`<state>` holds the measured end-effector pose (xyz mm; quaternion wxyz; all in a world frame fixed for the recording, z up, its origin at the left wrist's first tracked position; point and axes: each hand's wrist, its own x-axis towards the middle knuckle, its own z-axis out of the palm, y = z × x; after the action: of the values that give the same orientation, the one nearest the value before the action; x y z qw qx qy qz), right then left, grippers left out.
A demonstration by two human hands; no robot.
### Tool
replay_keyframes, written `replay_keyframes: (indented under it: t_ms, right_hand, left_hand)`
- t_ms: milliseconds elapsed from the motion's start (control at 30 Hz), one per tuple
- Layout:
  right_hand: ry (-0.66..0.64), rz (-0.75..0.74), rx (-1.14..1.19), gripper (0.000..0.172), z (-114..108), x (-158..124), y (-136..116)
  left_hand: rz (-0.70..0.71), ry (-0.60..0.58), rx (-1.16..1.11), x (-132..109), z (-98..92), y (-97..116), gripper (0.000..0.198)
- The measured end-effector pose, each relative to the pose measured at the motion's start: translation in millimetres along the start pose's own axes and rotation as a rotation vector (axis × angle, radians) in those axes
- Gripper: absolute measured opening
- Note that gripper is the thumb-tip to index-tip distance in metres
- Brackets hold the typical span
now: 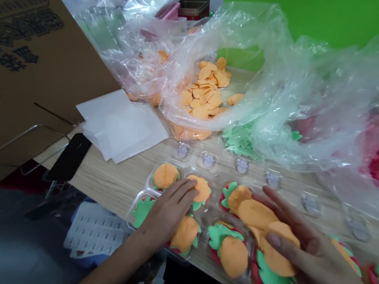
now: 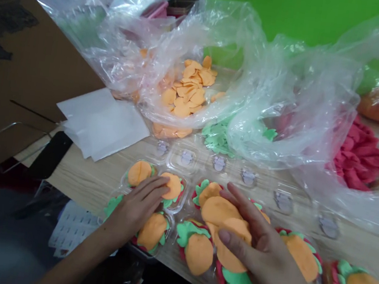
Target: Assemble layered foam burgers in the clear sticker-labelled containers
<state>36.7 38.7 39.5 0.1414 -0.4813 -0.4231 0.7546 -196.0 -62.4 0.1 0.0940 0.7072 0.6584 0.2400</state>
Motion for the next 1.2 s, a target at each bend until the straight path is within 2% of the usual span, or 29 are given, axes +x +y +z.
replay_keyframes:
  t_ms: [100, 233, 333, 367, 433, 500, 600, 700, 800, 867, 967, 1000, 1067, 1133, 1200]
  right_hand:
    - [-0.040, -0.037, 0.144, 0.050, 8.7, -3.4, -1.2]
    - [-0.175, -0.068, 0.440, 0.035, 33.1, -2.0, -5.7]
    - [-0.257, -0.124, 0.488, 0.042, 49.1, -2.9, -6.8]
    - [-0.267, -0.162, 0.469, 0.048, 52.9, -4.0, -6.5]
    - [-0.244, -0.247, 0.427, 0.060, 58.2, -6.4, -5.4]
    - [-0.238, -0.262, 0.442, 0.063, 61.4, -7.8, -4.6]
    - [-0.317, -0.117, 0.595, 0.055, 65.1, -7.2, -4.7]
    - [-0.362, 0.042, 0.715, 0.043, 68.6, -5.1, -6.2]
    - [-0.314, 0.037, 0.724, 0.042, 70.1, -4.0, -8.9]
    - [-0.273, -0.013, 0.697, 0.048, 69.5, -4.1, -11.0]
    - [-0.298, -0.023, 0.659, 0.049, 68.0, -5.1, -13.0]
    - [-0.329, -0.010, 0.639, 0.047, 67.6, -5.6, -13.1]
    - [-0.383, 0.005, 0.580, 0.047, 67.2, -6.8, -12.9]
    - [-0.418, -0.001, 0.517, 0.063, 66.9, -8.2, -12.1]
    - [-0.457, -0.009, 0.479, 0.084, 66.2, -9.4, -10.8]
  left_hand:
    - [-0.018, -0.008, 0.038, -3.0, -8.8, 9.0, 0.023]
    - [-0.001, 0.068, -0.077, -4.0, -28.3, 40.4, 0.030]
    - [0.035, 0.174, -0.015, -2.6, -31.3, 65.1, 0.051]
    - [0.034, 0.214, 0.031, -1.6, -29.9, 71.3, 0.051]
    - [0.029, 0.289, 0.104, 0.1, -25.6, 80.0, 0.037]
    - [0.051, 0.383, 0.149, 0.4, -21.6, 84.2, 0.022]
    - [0.109, 0.464, 0.172, -2.5, -18.4, 85.0, 0.019]
    - [0.115, 0.397, 0.063, -6.5, -17.2, 82.4, 0.025]
    - [0.054, 0.316, -0.114, -9.4, -17.5, 79.8, 0.032]
    - [-0.076, 0.310, -0.268, -9.2, -20.8, 78.1, 0.029]
    - [-0.380, 0.299, -0.447, -2.0, -31.7, 73.8, 0.032]
    - [-0.433, 0.241, -0.472, 2.1, -35.9, 71.7, 0.034]
    - [-0.411, 0.080, -0.502, 11.1, -42.8, 66.9, 0.036]
    - [-0.332, 0.002, -0.527, 18.1, -46.0, 62.4, 0.027]
    - [-0.332, 0.055, -0.602, 21.0, -46.0, 58.7, 0.017]
